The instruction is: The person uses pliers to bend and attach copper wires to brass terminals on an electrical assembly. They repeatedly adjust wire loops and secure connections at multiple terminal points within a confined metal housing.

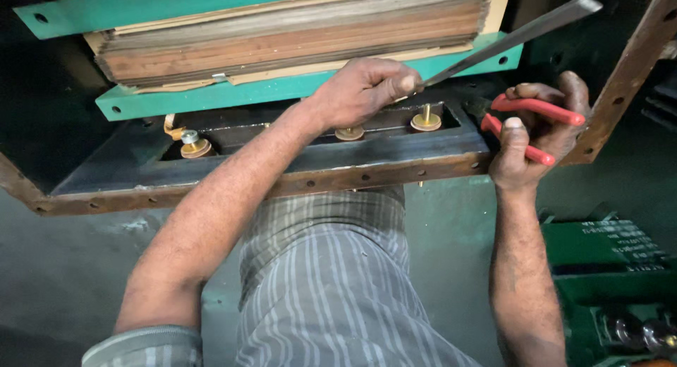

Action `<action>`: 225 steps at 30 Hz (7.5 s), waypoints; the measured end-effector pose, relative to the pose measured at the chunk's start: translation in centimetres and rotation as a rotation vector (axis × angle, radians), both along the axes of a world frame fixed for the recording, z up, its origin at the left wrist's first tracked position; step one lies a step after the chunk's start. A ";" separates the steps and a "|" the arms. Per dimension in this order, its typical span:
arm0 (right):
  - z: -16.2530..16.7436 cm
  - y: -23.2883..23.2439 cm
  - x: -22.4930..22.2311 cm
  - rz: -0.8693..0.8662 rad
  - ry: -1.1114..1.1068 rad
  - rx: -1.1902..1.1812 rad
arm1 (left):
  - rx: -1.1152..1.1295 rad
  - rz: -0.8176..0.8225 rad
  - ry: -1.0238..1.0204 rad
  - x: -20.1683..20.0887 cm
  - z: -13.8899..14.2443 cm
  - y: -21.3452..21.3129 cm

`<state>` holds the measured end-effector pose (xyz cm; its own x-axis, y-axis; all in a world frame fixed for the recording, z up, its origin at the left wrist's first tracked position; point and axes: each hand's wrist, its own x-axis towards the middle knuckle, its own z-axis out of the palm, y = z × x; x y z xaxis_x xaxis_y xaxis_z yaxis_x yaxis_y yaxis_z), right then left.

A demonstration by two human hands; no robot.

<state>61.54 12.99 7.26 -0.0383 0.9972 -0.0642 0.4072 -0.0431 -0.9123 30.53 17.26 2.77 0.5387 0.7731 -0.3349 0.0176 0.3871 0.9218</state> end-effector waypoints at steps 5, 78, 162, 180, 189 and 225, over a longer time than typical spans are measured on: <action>-0.2 -0.1 -0.1 -0.017 0.019 0.000 | -0.160 0.084 -0.020 -1.4 -0.9 -1.7; 0.4 -0.3 -2.2 -0.151 0.291 0.036 | 0.091 -0.105 0.856 1.2 1.6 -5.3; 13.9 2.7 10.2 1.004 -0.362 0.308 | -0.239 1.564 -0.792 26.9 8.9 -10.2; 8.7 4.2 8.6 0.867 0.018 -0.621 | -0.212 1.284 -0.911 25.4 4.5 -5.7; 5.3 11.9 4.9 1.148 -0.795 0.497 | 0.043 1.430 -0.825 24.7 4.6 -3.1; 5.3 10.9 3.3 1.215 -0.923 0.625 | -0.177 1.446 -1.008 25.3 2.0 -1.6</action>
<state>64.81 23.92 12.54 -0.9471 0.2928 -0.1316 0.3075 0.9452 -0.1100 55.87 15.65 4.80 -0.4475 0.7673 -0.4594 -0.8905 -0.3354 0.3074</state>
